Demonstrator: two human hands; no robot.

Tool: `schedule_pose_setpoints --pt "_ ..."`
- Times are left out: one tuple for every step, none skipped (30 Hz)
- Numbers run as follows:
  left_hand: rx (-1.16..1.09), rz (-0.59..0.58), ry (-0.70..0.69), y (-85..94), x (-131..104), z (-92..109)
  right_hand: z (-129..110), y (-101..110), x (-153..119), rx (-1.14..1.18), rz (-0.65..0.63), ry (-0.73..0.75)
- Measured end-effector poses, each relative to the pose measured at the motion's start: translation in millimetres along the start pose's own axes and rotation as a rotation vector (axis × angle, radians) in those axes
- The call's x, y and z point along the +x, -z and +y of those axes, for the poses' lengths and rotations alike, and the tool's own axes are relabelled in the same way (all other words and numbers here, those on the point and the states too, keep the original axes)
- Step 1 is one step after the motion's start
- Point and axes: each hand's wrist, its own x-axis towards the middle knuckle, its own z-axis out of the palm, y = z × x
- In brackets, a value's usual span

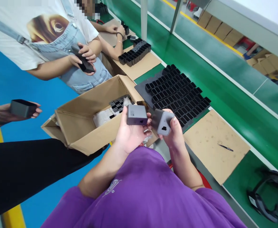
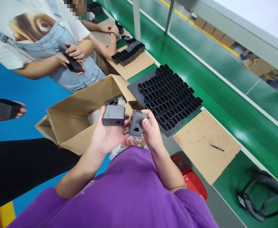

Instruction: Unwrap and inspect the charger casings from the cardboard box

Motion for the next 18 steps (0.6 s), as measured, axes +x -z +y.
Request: schedule_pose_setpoints --pt "-0.004 0.003 0.006 -0.2 -0.1 0.1 0.3 0.2 0.3 -0.001 0.0 0.003" --pt "-0.004 0.005 0.007 -0.7 -0.3 0.1 0.6 0.4 0.7 -0.002 0.001 0.003" --pt "-0.002 0.009 0.007 -1.6 -0.6 0.1 0.8 0.7 1.0 -0.003 0.003 0.0" --pt "-0.001 0.014 0.007 -2.8 -0.9 0.1 0.9 1.1 1.2 -0.004 0.007 -0.005" --pt "-0.005 0.021 0.006 -4.2 -1.2 0.1 1.1 1.5 1.5 -0.004 0.01 -0.01" --pt "-0.013 0.029 0.004 -5.7 -1.6 0.2 1.2 2.0 1.7 -0.003 0.013 -0.016" --pt "-0.024 0.037 0.0 -7.2 -2.0 0.3 1.4 2.5 1.8 -0.002 0.017 -0.021" --pt "-0.036 0.043 -0.006 -8.7 -2.3 0.4 1.6 3.0 1.9 0.0 0.018 -0.023" --pt "-0.046 0.046 -0.013 -9.8 -2.7 0.6 1.8 3.5 2.0 0.002 0.017 -0.024" --pt "-0.052 0.045 -0.021 -10.7 -3.0 0.7 2.1 4.0 2.1 0.003 0.017 -0.023" --pt "-0.05 0.043 -0.031 -11.2 -3.4 0.7 2.4 4.6 2.1 0.003 0.017 -0.024" --pt "-0.045 0.041 -0.046 -11.4 -3.8 0.8 2.8 5.1 2.1 0.002 0.019 -0.024" --pt "-0.039 0.038 -0.065 -11.3 -4.2 0.9 3.2 5.8 2.1 0.003 0.02 -0.024" --pt "-0.037 0.034 -0.089 -11.1 -4.8 1.0 3.7 6.3 2.0 0.005 0.023 -0.023" --pt "-0.043 0.028 -0.118 -10.8 -5.4 1.3 4.2 6.8 1.8 0.008 0.025 -0.021" --pt "-0.056 0.021 -0.149 -10.3 -6.1 1.6 4.6 7.0 1.5 0.012 0.024 -0.018" --pt "-0.072 0.011 -0.176 -9.8 -6.8 2.1 5.0 7.0 1.2 0.016 0.019 -0.017" --pt "-0.09 0.0 -0.202 -9.1 -7.4 2.7 5.3 6.7 0.7 0.019 0.012 -0.018"
